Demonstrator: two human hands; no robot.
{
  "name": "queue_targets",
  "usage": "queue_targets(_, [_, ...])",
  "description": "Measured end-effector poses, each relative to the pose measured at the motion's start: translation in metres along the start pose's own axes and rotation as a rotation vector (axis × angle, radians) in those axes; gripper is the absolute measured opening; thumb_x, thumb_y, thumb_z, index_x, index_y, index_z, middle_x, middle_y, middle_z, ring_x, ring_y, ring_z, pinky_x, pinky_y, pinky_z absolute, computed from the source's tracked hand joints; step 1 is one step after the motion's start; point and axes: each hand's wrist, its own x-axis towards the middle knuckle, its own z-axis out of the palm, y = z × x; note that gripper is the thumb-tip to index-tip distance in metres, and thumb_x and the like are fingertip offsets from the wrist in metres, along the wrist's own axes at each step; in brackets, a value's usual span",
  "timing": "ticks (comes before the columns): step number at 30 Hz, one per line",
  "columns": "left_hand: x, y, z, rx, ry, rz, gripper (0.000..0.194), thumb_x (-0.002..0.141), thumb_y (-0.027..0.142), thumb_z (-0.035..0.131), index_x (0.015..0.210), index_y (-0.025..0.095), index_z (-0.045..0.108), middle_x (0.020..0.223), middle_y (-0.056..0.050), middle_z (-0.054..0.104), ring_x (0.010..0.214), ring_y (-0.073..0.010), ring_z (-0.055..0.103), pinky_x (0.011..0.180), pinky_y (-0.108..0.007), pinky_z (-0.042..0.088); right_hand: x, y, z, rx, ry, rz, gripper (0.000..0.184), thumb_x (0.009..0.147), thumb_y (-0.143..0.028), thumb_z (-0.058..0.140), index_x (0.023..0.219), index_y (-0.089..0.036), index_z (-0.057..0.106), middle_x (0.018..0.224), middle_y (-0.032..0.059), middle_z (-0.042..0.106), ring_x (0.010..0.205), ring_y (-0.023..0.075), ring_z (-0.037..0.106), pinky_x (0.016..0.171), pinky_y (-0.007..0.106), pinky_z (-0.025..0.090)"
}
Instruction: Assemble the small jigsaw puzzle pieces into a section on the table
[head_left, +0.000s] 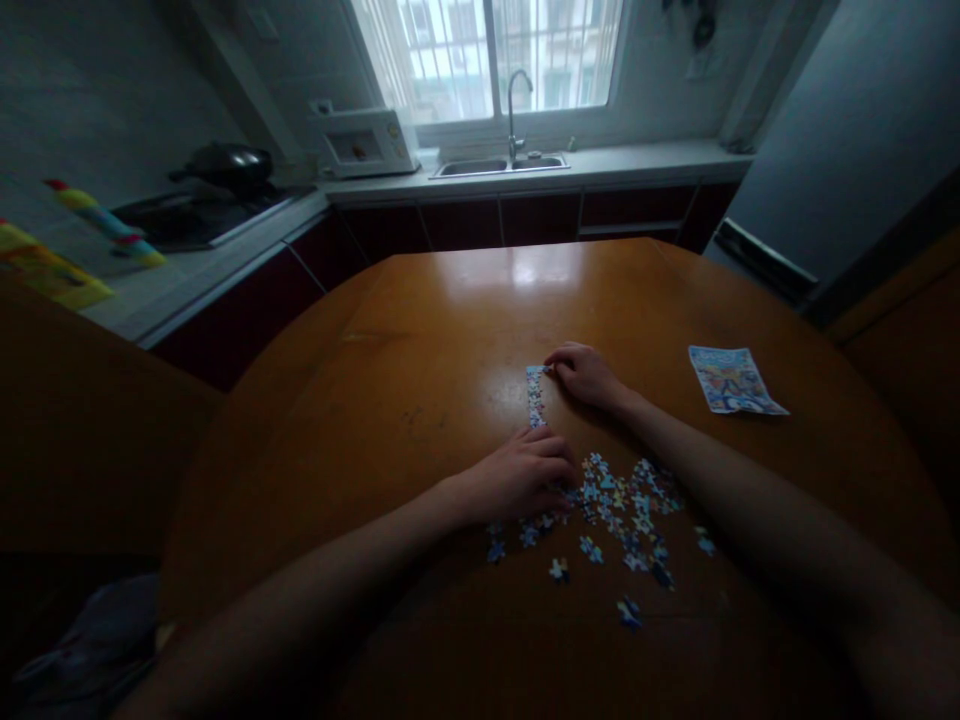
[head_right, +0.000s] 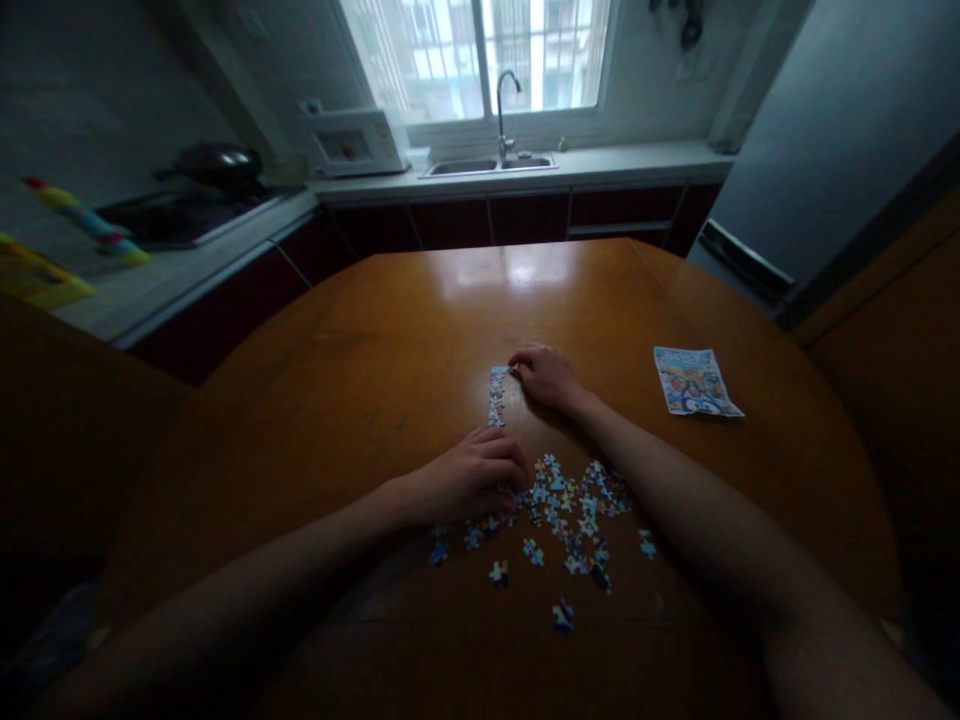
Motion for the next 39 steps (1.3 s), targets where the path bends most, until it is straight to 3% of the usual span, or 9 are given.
queue_targets(9, [-0.002, -0.003, 0.001, -0.171, 0.083, 0.035, 0.009, 0.093, 0.031, 0.067, 0.093, 0.023, 0.072, 0.085, -0.001, 0.072, 0.090, -0.0174, 0.060, 0.091, -0.033, 0.044, 0.000, 0.000, -0.001, 0.008, 0.002, -0.011, 0.024, 0.086, -0.012, 0.056, 0.091, -0.019, 0.077, 0.096, 0.0077, 0.074, 0.090, 0.0209, 0.066, 0.084, 0.033, 0.049])
queue_targets(12, [-0.002, -0.008, -0.002, -0.213, 0.205, -0.015, 0.020, 0.098, 0.029, 0.059, 0.110, 0.022, 0.072, 0.089, -0.005, 0.070, 0.087, -0.0171, 0.060, 0.084, -0.033, 0.048, 0.000, 0.001, -0.001, 0.028, 0.003, -0.019, 0.024, 0.085, -0.011, 0.055, 0.090, -0.019, 0.077, 0.095, 0.0072, 0.074, 0.089, 0.0204, 0.066, 0.084, 0.033, 0.049])
queue_targets(14, [-0.001, -0.017, -0.003, -0.215, 0.304, -0.064, 0.030, 0.100, 0.023, 0.051, 0.123, 0.023, 0.069, 0.092, -0.008, 0.068, 0.087, -0.0176, 0.060, 0.081, -0.033, 0.050, 0.001, 0.002, 0.000, 0.036, 0.010, -0.027, 0.025, 0.084, -0.011, 0.055, 0.091, -0.019, 0.077, 0.094, 0.0070, 0.074, 0.088, 0.0200, 0.066, 0.082, 0.032, 0.049])
queue_targets(16, [-0.001, -0.029, -0.004, -0.228, 0.429, -0.148, 0.029, 0.099, 0.023, 0.049, 0.114, 0.022, 0.074, 0.094, -0.008, 0.067, 0.088, -0.0172, 0.061, 0.078, -0.032, 0.050, 0.001, 0.004, 0.000, 0.041, 0.023, -0.029, 0.025, 0.084, -0.010, 0.054, 0.091, -0.018, 0.077, 0.094, 0.0073, 0.074, 0.087, 0.0198, 0.065, 0.080, 0.031, 0.048])
queue_targets(21, [0.001, -0.050, -0.004, -0.350, 0.642, -0.490, 0.022, 0.091, 0.032, 0.064, 0.101, 0.017, 0.076, 0.085, -0.006, 0.072, 0.064, -0.0121, 0.056, 0.059, -0.024, 0.044, 0.000, 0.005, 0.000, 0.063, 0.060, -0.030, 0.025, 0.082, -0.010, 0.054, 0.089, -0.017, 0.077, 0.089, 0.0072, 0.072, 0.083, 0.0192, 0.064, 0.077, 0.030, 0.047])
queue_targets(25, [0.003, -0.048, -0.005, -0.431, 0.742, -0.595, 0.021, 0.084, 0.034, 0.072, 0.090, 0.015, 0.074, 0.082, -0.006, 0.074, 0.065, -0.0130, 0.060, 0.060, -0.024, 0.045, -0.003, -0.001, -0.001, 0.120, 0.085, -0.098, 0.025, 0.081, -0.009, 0.054, 0.088, -0.016, 0.076, 0.085, 0.0057, 0.070, 0.075, 0.0161, 0.060, 0.071, 0.027, 0.046])
queue_targets(29, [0.003, -0.047, -0.008, -0.479, 0.787, -0.624, 0.022, 0.081, 0.037, 0.074, 0.085, 0.015, 0.072, 0.077, -0.004, 0.072, 0.063, -0.0127, 0.060, 0.056, -0.023, 0.044, -0.008, -0.011, -0.004, 0.167, 0.027, -0.206, 0.023, 0.084, -0.011, 0.055, 0.092, -0.017, 0.075, 0.082, 0.0041, 0.067, 0.068, 0.0139, 0.056, 0.065, 0.026, 0.045])
queue_targets(33, [0.003, -0.052, -0.008, -0.490, 0.807, -0.642, 0.024, 0.080, 0.039, 0.074, 0.084, 0.015, 0.073, 0.075, -0.003, 0.071, 0.060, -0.0120, 0.057, 0.054, -0.023, 0.042, -0.012, -0.023, -0.008, 0.218, -0.028, -0.348, 0.019, 0.089, -0.019, 0.058, 0.098, -0.018, 0.075, 0.086, 0.0053, 0.066, 0.077, 0.0158, 0.060, 0.070, 0.027, 0.048])
queue_targets(39, [0.000, -0.055, -0.008, -0.494, 0.841, -0.606, 0.030, 0.082, 0.040, 0.073, 0.100, 0.017, 0.078, 0.089, -0.007, 0.076, 0.073, -0.0160, 0.063, 0.064, -0.026, 0.048, -0.017, -0.032, -0.007, 0.205, -0.141, -0.441, 0.014, 0.092, -0.030, 0.063, 0.089, -0.021, 0.073, 0.089, 0.0061, 0.069, 0.082, 0.0177, 0.061, 0.077, 0.032, 0.050])
